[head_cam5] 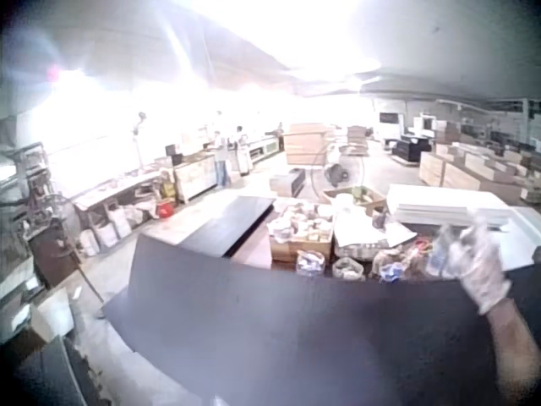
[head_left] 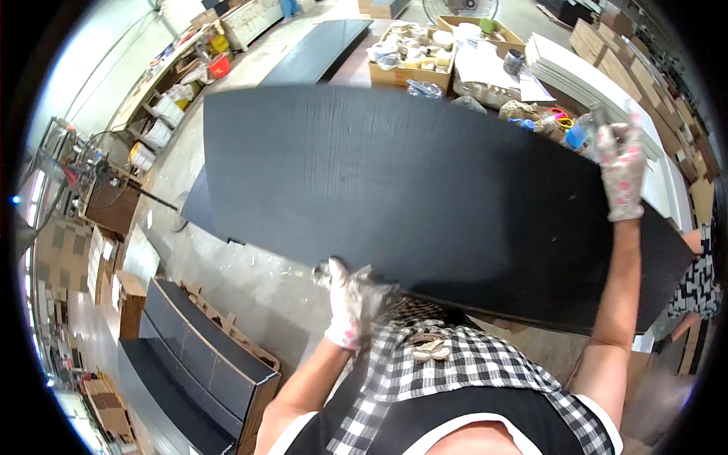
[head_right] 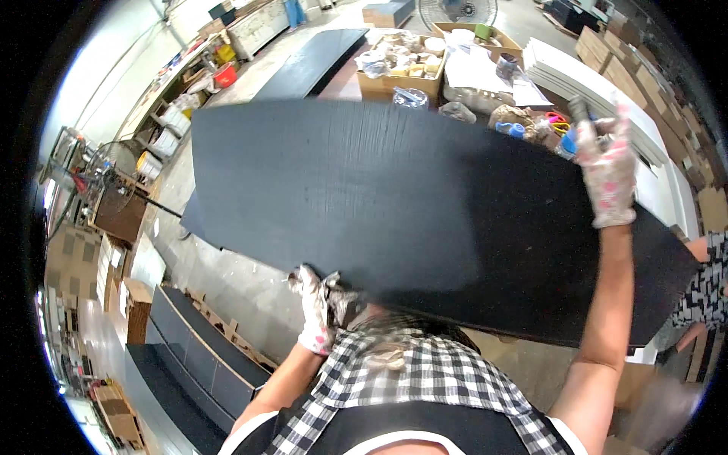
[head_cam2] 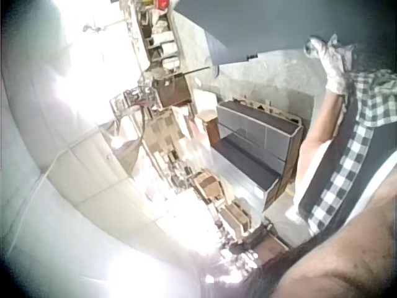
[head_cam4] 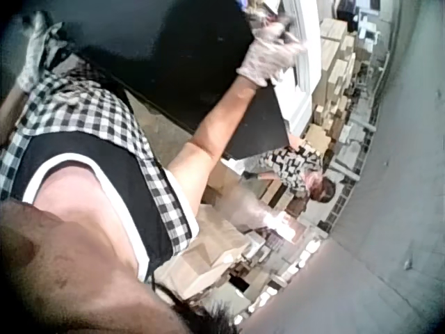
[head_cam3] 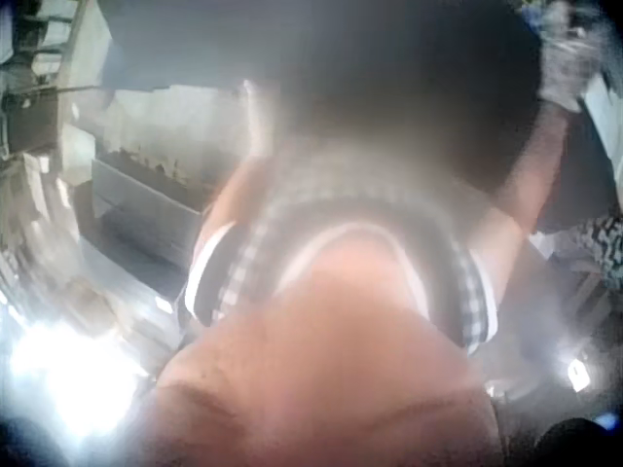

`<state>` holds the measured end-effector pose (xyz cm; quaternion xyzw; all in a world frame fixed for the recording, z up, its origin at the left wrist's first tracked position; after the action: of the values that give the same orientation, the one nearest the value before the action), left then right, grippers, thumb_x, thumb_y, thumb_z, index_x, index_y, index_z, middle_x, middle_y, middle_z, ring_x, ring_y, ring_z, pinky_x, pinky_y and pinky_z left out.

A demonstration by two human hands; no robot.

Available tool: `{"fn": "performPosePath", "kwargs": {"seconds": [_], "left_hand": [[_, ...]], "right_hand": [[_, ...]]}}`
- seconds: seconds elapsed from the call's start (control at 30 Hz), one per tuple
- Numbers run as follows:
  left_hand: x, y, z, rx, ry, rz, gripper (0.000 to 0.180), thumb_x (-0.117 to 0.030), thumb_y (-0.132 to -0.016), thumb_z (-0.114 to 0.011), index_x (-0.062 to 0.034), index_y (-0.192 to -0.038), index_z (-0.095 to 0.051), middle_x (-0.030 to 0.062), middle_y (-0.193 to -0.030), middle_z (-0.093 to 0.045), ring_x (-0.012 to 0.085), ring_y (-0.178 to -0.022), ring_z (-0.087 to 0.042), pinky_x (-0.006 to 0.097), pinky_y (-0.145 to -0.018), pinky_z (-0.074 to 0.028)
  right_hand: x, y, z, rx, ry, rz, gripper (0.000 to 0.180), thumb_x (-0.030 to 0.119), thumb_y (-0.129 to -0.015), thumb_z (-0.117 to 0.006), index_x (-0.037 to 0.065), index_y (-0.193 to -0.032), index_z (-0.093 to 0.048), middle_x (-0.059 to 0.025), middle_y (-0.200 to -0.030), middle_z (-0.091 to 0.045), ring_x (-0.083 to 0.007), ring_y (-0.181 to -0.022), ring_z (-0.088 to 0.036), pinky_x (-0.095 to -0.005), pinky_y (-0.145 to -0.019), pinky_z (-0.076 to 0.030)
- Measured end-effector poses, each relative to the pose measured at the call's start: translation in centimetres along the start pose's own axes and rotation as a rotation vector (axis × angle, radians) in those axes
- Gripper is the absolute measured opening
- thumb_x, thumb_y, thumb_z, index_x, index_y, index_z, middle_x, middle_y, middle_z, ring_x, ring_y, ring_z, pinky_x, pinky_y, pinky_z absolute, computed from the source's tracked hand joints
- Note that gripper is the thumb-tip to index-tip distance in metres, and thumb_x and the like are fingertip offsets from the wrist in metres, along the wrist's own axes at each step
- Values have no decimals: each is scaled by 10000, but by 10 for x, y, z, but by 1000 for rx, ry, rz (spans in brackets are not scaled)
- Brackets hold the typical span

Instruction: The person wipes and polishes dark wooden furniture panels using a cloth and a small block, then dips a small object into a container of liquid to continue applying treatment to the wood surfaces.

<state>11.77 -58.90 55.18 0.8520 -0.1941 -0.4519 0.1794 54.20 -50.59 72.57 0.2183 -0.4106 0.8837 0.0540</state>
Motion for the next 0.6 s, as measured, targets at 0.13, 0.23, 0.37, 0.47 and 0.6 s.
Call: {"fn": "performPosePath", "kwargs": {"seconds": [0.13, 0.23, 0.37, 0.47, 0.6], "left_hand": [[-2, -67, 6, 235, -317, -202, 907, -796, -844, -401, -46, -1354, -434, 191, -1381, -465, 396, -1241, -453, 581, -1053, -353], [-22, -72, -16, 484, -533, -358, 731, -650, -939, -388, -22, -1298, -494, 131, -1225, -565, 275, -1130, -530, 425, -1012, -411], [-46, -36, -31, 395, -712, -307, 412, -365, -983, -503, -7, -1161, -603, 115, -992, -636, 237, -990, -588, 354, -921, -464], [-65, -12, -54, 325, -981, -427, 308, -255, -966, -581, -17, -1158, -617, 114, -973, -658, 226, -920, -623, 367, -876, -493], [-108, 30, -113, 445, -928, -1005, 312, -151, -896, -654, -97, -1201, -617, 145, -1059, -671, 294, -927, -650, 417, -828, -514]], "right_hand": [[12, -13, 37, -274, 97, 198, 655, 335, -928, -648, 110, -1475, -368, -103, -1059, -606, -165, -889, -642, -296, -717, -562], [29, 25, 33, -399, 76, 156, 655, 227, -910, -678, 122, -1477, -367, -123, -1087, -610, -196, -889, -655, -306, -761, -567], [34, 65, 14, -246, -172, 64, 707, 39, -908, -629, 88, -1514, -268, -91, -1115, -553, -82, -774, -558, -210, -657, -481], [36, 70, 20, -375, -193, 140, 726, -13, -896, -620, 99, -1519, -264, -82, -1103, -568, -57, -732, -541, -196, -626, -455], [51, 80, 28, -332, -336, 75, 810, 0, -863, -656, 104, -1537, -219, -138, -1134, -555, -134, -830, -603, -216, -671, -492]]}}
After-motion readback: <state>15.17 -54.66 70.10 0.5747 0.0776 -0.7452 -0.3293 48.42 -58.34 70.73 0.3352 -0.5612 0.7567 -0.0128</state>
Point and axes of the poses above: each hand's wrist, its own y-axis away from the middle knuckle, its own z-axis out of the back of the hand, x = y × z, the point moved 1 cm from there along -y, towards the middle knuckle
